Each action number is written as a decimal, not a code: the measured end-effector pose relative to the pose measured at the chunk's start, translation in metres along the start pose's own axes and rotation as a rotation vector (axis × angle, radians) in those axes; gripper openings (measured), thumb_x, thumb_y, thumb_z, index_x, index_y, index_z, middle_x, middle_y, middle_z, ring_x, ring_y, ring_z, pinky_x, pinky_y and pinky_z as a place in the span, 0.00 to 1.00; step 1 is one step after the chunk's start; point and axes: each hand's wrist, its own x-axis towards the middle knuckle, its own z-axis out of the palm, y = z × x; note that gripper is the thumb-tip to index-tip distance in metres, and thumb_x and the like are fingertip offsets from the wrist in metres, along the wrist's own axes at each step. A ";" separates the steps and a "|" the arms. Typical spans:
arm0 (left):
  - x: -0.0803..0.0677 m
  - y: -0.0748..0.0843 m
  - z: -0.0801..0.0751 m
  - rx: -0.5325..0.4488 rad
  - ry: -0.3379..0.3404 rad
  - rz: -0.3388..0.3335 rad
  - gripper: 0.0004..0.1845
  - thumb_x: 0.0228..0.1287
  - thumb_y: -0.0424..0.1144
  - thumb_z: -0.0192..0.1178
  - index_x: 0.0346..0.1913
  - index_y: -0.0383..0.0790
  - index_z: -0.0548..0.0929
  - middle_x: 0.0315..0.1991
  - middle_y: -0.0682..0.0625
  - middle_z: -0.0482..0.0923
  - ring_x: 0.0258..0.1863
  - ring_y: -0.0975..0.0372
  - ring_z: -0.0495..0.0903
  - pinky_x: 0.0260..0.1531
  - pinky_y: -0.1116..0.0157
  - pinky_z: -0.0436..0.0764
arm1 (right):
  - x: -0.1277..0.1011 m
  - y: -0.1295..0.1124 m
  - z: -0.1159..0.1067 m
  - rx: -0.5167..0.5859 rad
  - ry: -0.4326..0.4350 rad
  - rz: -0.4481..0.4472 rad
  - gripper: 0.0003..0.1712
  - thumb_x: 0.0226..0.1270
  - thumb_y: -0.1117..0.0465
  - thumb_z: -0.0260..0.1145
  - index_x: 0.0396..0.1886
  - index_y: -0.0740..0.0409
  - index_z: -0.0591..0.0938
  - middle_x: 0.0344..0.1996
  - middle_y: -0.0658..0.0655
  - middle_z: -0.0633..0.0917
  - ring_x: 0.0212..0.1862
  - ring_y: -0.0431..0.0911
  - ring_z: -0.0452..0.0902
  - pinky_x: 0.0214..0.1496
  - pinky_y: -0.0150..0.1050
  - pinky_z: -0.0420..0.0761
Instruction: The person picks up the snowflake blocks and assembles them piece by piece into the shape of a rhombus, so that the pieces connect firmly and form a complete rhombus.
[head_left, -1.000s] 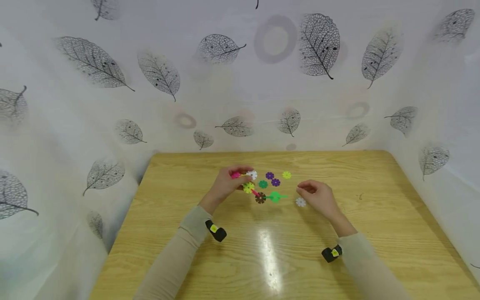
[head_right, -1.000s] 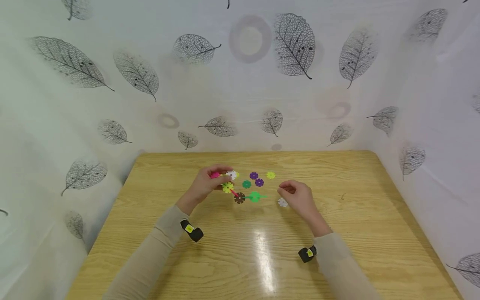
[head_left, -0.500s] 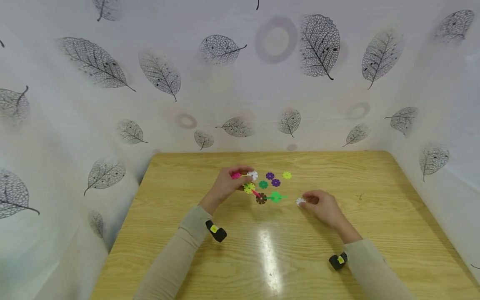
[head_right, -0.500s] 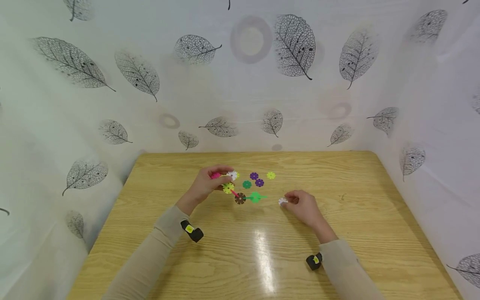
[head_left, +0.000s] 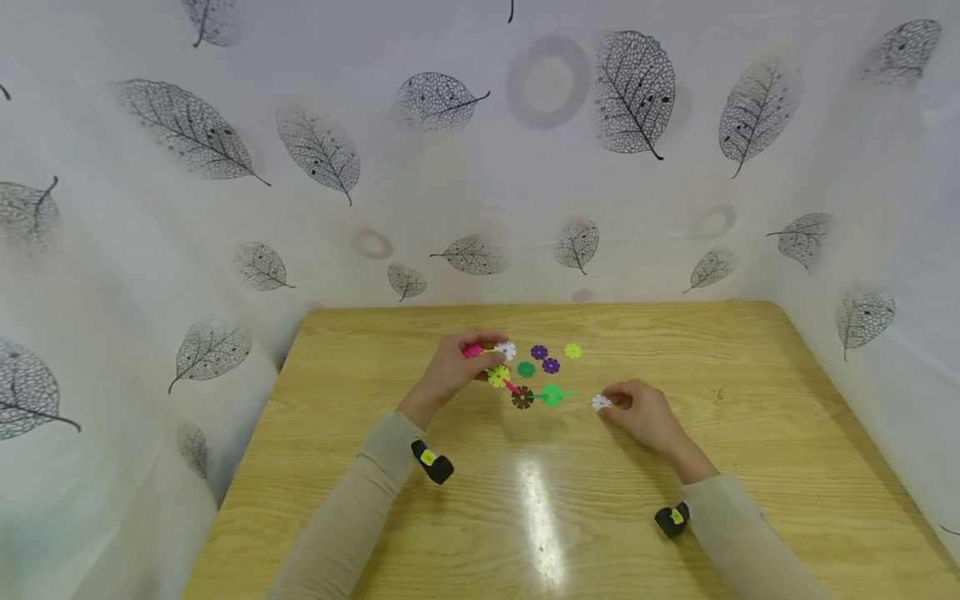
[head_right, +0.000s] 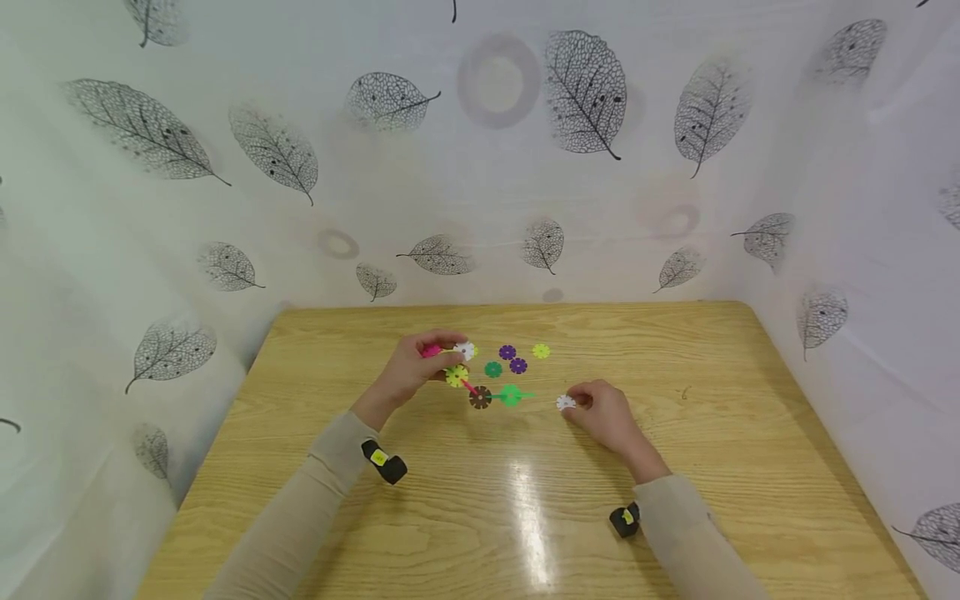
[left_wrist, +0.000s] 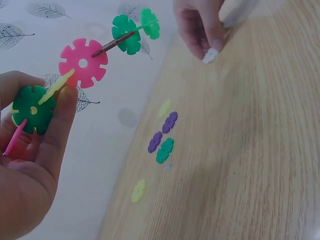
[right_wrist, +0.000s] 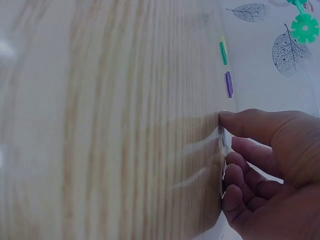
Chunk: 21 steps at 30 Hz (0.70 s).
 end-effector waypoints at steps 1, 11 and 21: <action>0.000 0.000 0.000 0.003 0.001 -0.002 0.16 0.65 0.36 0.67 0.55 0.42 0.84 0.44 0.47 0.83 0.36 0.61 0.85 0.40 0.45 0.86 | 0.000 0.000 0.000 0.002 0.001 0.000 0.17 0.63 0.59 0.73 0.49 0.63 0.84 0.42 0.59 0.84 0.44 0.50 0.79 0.46 0.44 0.81; 0.000 -0.001 0.004 -0.002 -0.005 0.008 0.15 0.64 0.34 0.67 0.54 0.41 0.85 0.43 0.48 0.83 0.33 0.61 0.84 0.39 0.48 0.87 | 0.006 -0.005 -0.007 0.129 -0.011 -0.009 0.12 0.69 0.63 0.67 0.48 0.63 0.84 0.41 0.59 0.87 0.43 0.48 0.82 0.42 0.35 0.82; -0.002 0.004 0.007 0.007 -0.038 0.029 0.16 0.64 0.33 0.67 0.55 0.39 0.84 0.46 0.46 0.83 0.30 0.61 0.82 0.32 0.63 0.87 | 0.018 -0.038 -0.019 0.215 0.087 -0.130 0.08 0.71 0.58 0.67 0.44 0.57 0.84 0.39 0.55 0.87 0.38 0.46 0.80 0.37 0.32 0.81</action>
